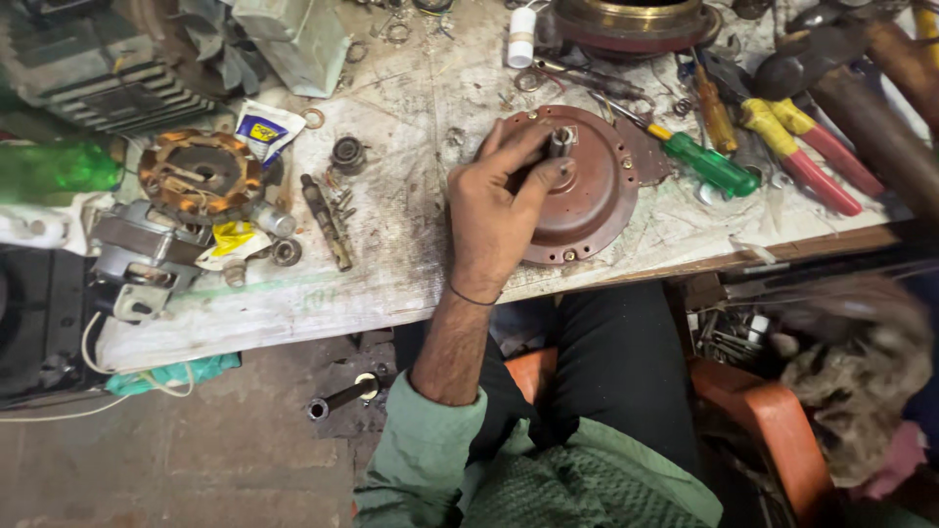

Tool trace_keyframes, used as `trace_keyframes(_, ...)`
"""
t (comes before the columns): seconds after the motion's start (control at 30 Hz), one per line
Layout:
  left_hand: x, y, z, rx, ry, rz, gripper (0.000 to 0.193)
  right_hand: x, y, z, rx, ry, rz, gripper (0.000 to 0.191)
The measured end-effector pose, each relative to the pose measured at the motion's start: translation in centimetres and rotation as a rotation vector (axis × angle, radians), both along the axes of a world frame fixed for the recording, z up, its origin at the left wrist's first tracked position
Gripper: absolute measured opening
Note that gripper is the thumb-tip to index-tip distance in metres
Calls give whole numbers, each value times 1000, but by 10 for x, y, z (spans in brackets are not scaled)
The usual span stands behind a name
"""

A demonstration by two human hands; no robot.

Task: The person assembles a motor by placing a rotor into a housing, then securing the housing with a cover. They use a screwdriver to tighten multiple screws around the cover and wipe the surface with a cloth.

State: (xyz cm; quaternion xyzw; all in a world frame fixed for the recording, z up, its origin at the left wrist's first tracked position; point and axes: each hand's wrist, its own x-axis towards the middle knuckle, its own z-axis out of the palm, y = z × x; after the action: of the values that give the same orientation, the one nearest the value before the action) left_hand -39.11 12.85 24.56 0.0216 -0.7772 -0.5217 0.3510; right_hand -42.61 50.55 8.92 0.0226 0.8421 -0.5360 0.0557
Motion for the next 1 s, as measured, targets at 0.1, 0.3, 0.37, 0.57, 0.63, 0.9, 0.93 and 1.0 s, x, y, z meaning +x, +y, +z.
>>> trace_keyframes(0.1,1,3,5,366,-110,-77,37,-9,-9,31,-90,148,-32,16)
trace_keyframes(0.3,6,1,19,45,-104,-11,50,-19,-35,97,-216,421,-57,16)
trace_keyframes(0.37,7,-2,19,-68,-30,-30,45,-21,-46,114,-236,490,-64,16)
trace_keyframes(0.57,0,-3,6,-36,-33,-28,33,-27,-92,147,-216,734,-15,16)
trace_keyframes(0.63,-3,-2,2,115,-77,-75,33,-26,-108,156,-114,831,81,16)
trace_keyframes(0.9,-3,0,11,136,-88,5,35,-31,-185,198,-53,844,490,17)
trace_keyframes(0.93,-3,1,14,119,-81,31,35,-31,-193,203,-45,859,533,19)
trace_keyframes(1.0,-1,3,18,85,-66,86,34,-28,-205,210,-29,881,596,22)
